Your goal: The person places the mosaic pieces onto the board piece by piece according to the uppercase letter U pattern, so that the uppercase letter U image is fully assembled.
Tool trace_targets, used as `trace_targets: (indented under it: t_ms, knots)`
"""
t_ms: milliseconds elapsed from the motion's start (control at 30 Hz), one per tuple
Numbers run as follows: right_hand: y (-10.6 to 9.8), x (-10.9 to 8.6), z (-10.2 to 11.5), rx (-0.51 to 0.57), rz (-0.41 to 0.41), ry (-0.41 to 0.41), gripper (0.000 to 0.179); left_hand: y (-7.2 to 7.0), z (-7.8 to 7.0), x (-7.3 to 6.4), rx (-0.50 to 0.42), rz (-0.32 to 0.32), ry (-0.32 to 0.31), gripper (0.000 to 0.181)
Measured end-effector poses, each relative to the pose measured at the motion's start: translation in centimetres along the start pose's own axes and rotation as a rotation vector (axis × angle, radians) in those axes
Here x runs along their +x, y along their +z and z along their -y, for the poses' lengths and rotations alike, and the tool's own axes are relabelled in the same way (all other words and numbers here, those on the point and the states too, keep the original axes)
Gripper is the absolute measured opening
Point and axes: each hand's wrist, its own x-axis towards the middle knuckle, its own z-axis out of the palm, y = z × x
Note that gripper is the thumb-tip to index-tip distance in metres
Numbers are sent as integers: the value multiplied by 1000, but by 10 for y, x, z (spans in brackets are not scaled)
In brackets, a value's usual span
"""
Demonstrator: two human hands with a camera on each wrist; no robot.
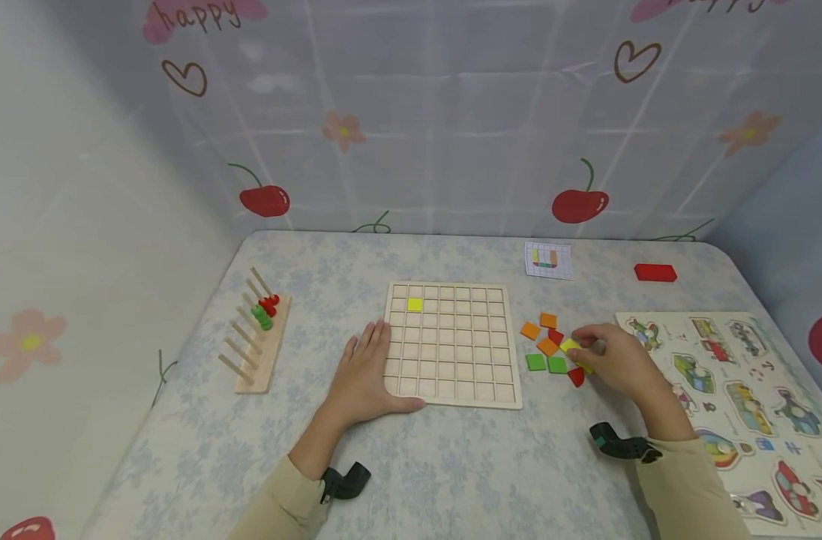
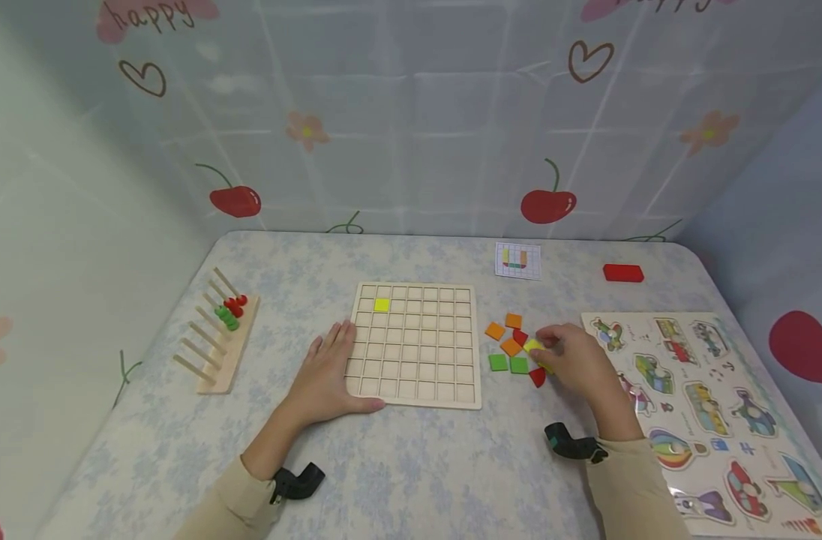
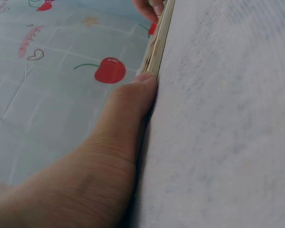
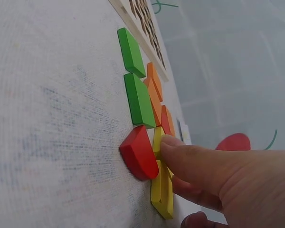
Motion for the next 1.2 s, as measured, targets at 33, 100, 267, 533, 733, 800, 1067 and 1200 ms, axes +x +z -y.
trace_targets:
  t_ms: [33, 100, 267, 533, 733, 800, 1067, 1200]
  knots:
    - [0, 0, 0, -2, 2, 0, 49, 0, 0, 0, 4, 1, -2, 143]
    - [1, 1, 1, -11, 3, -3, 48, 0, 0, 0, 6, -4, 0, 143]
    - [0, 2, 3, -23, 6, 12, 45, 1, 1, 1, 12, -4, -3, 143]
    - [2, 3, 7, 12, 4, 34, 40, 0, 2, 1, 7, 28, -21, 143]
    - [-3, 7, 5, 78, -8, -2, 36, -1, 2, 1, -3, 26, -18, 142]
    - [-3, 9, 8, 99, -22, -20, 35, 0, 2, 2, -1, 29, -18, 142]
    - [13, 30, 47, 142, -42, -130, 26, 1, 2, 2, 13, 29, -20, 143]
    - [26, 42, 69, 184, -12, -192, 21, 1, 1, 1, 1, 33, -20, 143]
